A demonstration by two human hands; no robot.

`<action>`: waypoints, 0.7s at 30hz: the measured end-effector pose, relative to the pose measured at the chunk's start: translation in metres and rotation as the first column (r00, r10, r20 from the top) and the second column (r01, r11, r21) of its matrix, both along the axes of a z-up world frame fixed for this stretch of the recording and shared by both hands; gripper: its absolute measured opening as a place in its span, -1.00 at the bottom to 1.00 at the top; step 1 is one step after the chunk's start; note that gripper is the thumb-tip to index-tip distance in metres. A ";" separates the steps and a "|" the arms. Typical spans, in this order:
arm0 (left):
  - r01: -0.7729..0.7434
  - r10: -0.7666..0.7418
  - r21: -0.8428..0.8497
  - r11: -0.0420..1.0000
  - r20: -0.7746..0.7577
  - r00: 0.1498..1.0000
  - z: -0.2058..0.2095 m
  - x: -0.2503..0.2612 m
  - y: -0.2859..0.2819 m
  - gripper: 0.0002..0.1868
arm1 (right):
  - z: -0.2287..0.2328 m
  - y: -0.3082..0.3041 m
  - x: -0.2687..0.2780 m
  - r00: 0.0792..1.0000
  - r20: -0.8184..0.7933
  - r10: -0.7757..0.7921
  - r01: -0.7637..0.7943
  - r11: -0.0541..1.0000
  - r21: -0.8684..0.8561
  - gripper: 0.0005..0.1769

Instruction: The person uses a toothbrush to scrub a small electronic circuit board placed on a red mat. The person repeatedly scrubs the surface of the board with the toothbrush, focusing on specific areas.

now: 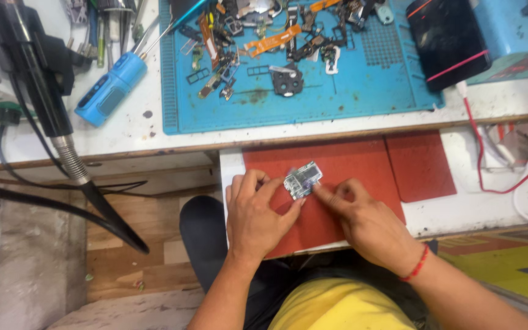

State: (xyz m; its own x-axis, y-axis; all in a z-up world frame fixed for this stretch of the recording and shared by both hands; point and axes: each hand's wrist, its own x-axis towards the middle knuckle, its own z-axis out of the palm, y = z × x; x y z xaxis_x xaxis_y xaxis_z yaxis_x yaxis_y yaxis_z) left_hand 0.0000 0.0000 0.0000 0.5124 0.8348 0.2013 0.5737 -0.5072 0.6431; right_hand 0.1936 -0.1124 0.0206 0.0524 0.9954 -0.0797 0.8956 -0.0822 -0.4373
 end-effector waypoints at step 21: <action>-0.021 0.023 0.110 0.994 -0.012 1.000 0.016 0.004 0.000 -0.53 | 0.013 -0.004 0.005 0.997 -0.033 -0.071 0.074 0.994 0.081 -0.32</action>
